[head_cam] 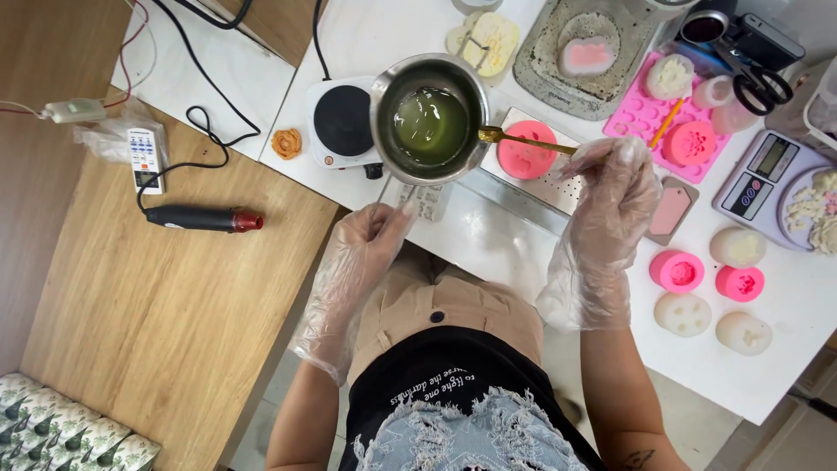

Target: Stirring melted wax in a pot and using a heat gun on soap molds.

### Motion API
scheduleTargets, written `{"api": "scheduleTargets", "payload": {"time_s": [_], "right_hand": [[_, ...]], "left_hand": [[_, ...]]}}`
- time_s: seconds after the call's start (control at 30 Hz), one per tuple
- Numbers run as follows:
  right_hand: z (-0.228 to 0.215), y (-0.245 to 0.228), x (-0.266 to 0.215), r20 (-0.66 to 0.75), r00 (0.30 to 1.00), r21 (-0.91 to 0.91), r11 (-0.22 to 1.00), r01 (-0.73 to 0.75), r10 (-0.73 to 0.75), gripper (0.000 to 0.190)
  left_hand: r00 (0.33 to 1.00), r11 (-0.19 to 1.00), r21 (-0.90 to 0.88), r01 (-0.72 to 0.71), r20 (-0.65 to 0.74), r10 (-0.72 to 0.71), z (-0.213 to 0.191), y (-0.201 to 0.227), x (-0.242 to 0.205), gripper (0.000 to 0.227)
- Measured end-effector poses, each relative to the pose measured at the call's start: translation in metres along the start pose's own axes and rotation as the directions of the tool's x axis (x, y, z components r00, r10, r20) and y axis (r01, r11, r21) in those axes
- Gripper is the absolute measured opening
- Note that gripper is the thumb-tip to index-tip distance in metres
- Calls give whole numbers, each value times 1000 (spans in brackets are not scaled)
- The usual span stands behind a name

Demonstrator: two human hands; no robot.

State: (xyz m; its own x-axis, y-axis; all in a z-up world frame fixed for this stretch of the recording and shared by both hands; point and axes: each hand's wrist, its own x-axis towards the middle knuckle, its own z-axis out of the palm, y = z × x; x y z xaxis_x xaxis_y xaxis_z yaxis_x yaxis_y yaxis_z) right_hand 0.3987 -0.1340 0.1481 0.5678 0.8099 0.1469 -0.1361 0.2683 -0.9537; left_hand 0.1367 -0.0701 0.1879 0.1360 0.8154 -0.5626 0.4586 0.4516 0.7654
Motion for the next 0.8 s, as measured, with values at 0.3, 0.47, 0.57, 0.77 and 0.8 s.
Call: {"api": "scheduleTargets", "payload": {"time_s": [0.3,0.47,0.57,0.77,0.8], "right_hand": [[3,2,3,-27,999,-172,984,-49,45,32],[-5,8,0,-64,997,-147,987,-62,54,32],[-8,11,-2,-88,994,-105,992,-76,67,32],[-13,22,-5,-118,991,-95,993,-74,63,34],[-15,23,-6,-122,991,-90,993,-73,62,34]], "left_hand": [[994,990,110,-92,72,84,27,27,-12,40],[986,977,149,-156,81,145,33,28,-11,42],[978,970,141,-199,85,188,37,23,-7,40],[956,939,187,-288,115,271,36,21,-4,40],[953,936,186,-298,117,280,36,20,-3,39]]}}
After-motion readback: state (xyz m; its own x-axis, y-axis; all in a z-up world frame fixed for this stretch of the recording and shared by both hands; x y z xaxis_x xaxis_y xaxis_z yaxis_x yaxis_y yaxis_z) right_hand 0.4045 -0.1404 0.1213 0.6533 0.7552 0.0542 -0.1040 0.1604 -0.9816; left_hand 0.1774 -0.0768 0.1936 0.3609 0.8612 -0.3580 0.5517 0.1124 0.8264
